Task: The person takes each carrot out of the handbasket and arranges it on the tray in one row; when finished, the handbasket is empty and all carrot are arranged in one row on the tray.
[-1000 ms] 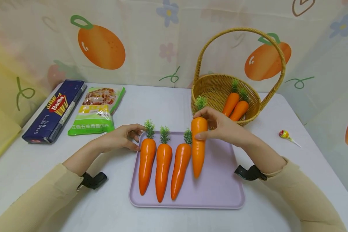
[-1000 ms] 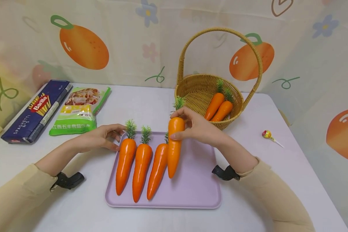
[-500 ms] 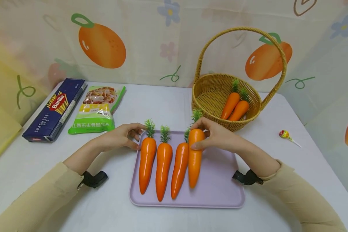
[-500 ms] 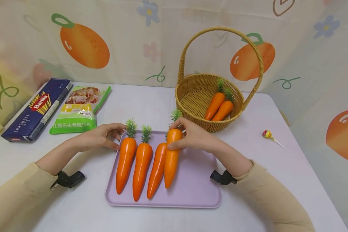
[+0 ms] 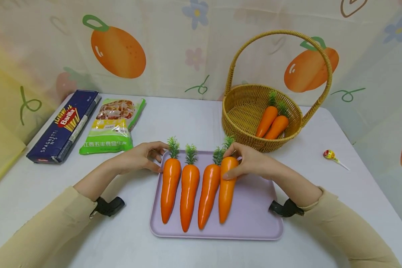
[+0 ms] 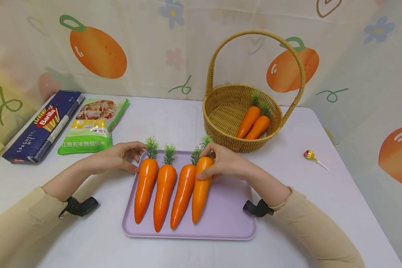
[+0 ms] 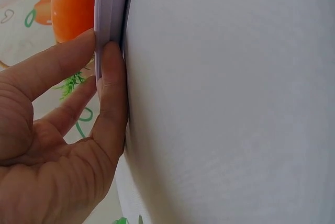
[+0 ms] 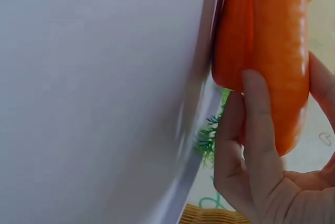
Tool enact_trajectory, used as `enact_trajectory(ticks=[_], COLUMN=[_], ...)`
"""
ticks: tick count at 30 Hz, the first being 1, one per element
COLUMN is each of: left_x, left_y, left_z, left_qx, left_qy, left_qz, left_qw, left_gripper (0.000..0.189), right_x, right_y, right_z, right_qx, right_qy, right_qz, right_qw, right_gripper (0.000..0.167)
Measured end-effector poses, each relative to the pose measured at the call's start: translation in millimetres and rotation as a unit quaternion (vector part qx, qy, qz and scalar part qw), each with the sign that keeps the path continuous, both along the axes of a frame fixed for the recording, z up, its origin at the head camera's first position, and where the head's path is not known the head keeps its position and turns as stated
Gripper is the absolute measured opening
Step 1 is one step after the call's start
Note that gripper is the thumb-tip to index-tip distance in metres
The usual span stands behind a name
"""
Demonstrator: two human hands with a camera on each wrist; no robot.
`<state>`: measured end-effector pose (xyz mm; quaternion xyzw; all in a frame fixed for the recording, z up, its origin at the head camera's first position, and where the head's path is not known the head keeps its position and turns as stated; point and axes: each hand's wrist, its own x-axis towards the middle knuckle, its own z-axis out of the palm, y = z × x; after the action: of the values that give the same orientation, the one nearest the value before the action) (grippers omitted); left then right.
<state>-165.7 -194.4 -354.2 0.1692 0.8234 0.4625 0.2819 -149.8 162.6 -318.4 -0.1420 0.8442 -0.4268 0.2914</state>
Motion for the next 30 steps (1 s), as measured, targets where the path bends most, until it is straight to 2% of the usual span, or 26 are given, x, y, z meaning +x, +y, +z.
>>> enact_trajectory(ticks=[3, 11, 30], left_x=[-0.2, -0.7, -0.1], left_y=[-0.2, -0.1, 0.6], left_z=[-0.5, 0.0, 1.2], left_qx=[-0.002, -0.008, -0.005], left_qy=[0.001, 0.01, 0.008], left_qz=[0.001, 0.002, -0.001], left_qw=[1.0, 0.9999, 1.0], left_gripper=[0.067, 0.067, 0.068], right_x=[-0.4, -0.1, -1.8], right_y=[-1.5, -6.7, -4.1], right_z=[-2.2, -5.3, -5.8], right_qx=[0.006, -0.018, 0.039], right_qy=[-0.008, -0.036, -0.008], right_qz=[0.003, 0.005, 0.062], right_qw=[0.9999, 0.9992, 0.9973], right_gripper=[0.058, 0.058, 0.067])
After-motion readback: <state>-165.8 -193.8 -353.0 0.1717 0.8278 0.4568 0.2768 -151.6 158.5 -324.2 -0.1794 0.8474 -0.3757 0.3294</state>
